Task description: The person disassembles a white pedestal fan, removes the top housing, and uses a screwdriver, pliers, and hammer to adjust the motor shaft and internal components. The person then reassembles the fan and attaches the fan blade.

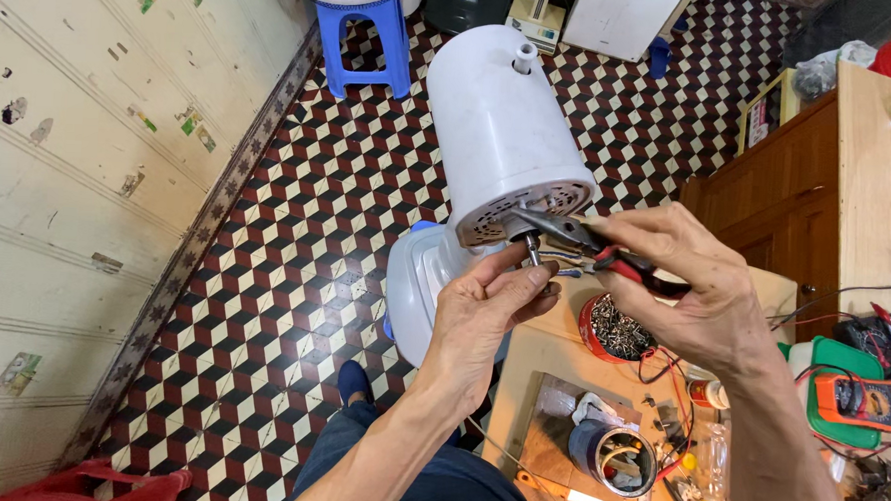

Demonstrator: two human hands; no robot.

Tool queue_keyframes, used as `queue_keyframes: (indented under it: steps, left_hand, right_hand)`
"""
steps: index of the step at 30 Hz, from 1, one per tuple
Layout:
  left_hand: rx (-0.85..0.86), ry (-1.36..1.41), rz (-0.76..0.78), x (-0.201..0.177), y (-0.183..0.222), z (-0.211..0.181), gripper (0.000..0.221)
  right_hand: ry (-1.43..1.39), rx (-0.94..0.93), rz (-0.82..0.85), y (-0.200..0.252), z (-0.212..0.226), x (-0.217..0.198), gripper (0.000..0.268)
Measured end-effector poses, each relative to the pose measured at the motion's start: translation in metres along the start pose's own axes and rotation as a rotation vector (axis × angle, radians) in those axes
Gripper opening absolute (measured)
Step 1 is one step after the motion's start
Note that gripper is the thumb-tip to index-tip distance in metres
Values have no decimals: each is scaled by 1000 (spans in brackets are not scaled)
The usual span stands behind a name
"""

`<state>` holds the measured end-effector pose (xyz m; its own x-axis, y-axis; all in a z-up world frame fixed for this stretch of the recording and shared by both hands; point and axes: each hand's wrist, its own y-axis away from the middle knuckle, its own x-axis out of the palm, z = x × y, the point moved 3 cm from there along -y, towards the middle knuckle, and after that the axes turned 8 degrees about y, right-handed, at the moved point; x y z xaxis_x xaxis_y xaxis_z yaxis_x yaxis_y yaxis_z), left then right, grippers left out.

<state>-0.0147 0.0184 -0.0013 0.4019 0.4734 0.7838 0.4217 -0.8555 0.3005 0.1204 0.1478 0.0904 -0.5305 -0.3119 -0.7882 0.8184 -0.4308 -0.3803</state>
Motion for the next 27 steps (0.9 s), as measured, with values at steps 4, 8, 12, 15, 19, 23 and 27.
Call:
queue_keyframes:
  steps: [4, 8, 12, 15, 19, 23, 27]
  left_hand:
    - [-25, -16, -24, -1, -2, 2, 44]
    - [-85, 154, -15, -7, -5, 4, 36]
    - [-201, 306, 95, -13, -14, 7, 27]
    - [-256, 372, 132, -18, -20, 9, 25]
    - [-298, 393, 182, -23, -25, 12, 25]
    - [-275, 357, 278, -33, -31, 20, 22]
    - [-295, 244, 169, -63, -42, 36, 20]
  right_hand:
    - [-338, 339, -77, 19, -4, 22, 47]
    - [-604, 431, -243, 33, 4, 47, 27]
    - [-498, 477, -340, 33, 19, 61, 31]
    - [-543, 520, -379, 34, 28, 65, 29]
    - [-541, 540, -435, 40, 41, 73, 28]
    - [-257, 526, -475, 39, 58, 84, 38]
    - [-364, 617, -569, 37, 70, 95, 32]
